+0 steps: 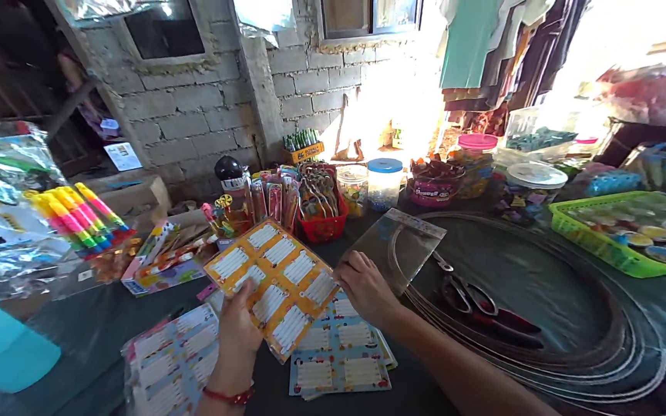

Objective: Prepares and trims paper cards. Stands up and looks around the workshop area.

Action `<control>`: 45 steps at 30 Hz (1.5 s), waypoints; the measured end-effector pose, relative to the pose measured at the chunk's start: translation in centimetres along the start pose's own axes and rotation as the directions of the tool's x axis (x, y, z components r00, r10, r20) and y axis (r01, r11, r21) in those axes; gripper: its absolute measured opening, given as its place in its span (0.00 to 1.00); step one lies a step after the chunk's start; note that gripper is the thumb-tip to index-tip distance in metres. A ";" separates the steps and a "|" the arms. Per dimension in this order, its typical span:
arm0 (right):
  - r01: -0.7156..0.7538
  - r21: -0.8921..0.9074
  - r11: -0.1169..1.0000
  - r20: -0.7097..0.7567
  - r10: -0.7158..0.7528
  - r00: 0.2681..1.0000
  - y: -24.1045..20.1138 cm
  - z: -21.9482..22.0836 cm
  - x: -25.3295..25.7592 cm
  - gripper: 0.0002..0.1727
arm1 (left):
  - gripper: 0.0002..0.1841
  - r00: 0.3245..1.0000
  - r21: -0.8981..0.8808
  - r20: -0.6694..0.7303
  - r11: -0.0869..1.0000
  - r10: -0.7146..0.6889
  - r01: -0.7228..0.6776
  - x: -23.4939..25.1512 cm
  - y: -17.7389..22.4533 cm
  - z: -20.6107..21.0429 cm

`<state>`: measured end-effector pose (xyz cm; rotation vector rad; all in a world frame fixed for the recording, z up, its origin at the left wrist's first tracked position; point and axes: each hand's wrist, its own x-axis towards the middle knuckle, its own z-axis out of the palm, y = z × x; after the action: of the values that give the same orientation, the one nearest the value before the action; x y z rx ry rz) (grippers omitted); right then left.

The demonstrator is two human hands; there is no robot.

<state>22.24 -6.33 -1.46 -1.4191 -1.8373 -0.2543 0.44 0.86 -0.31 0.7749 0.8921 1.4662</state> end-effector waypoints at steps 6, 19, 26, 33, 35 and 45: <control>0.338 0.123 0.933 0.082 -0.349 0.933 -0.6 -0.6 -0.6 0.05 | 0.16 0.999 -0.030 0.004 0.999 0.044 -0.044 1.3 1.1 -0.9; 0.197 -0.068 0.978 -0.083 -0.203 0.976 -0.4 2.5 -0.9 0.08 | 0.12 0.994 -0.090 0.109 0.996 0.029 -0.020 0.5 1.0 -0.8; 0.492 -0.006 0.871 -0.089 -0.491 0.867 -0.9 3.8 -0.9 0.13 | 0.12 0.998 -0.066 0.063 0.998 -0.019 0.023 1.6 2.2 -1.7; 0.592 0.166 0.788 -0.026 -0.597 0.802 0.2 2.5 -1.0 0.13 | 0.14 0.995 -0.002 0.061 0.997 -0.074 0.075 1.7 3.3 -2.0; 0.523 0.070 0.849 0.007 -0.525 0.851 -0.2 2.4 -1.3 0.10 | 0.14 0.990 -0.019 0.119 0.997 -0.071 0.073 1.3 3.1 -1.7; 0.424 -0.108 0.899 -0.101 -0.435 0.895 -3.4 5.6 -2.7 0.08 | 0.10 0.990 0.009 0.127 0.998 0.068 -0.070 -1.5 -0.2 0.4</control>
<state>16.84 -6.25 -6.11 -1.0059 -2.0396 -0.6346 1.00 -0.59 -0.27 0.9062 0.7863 1.4552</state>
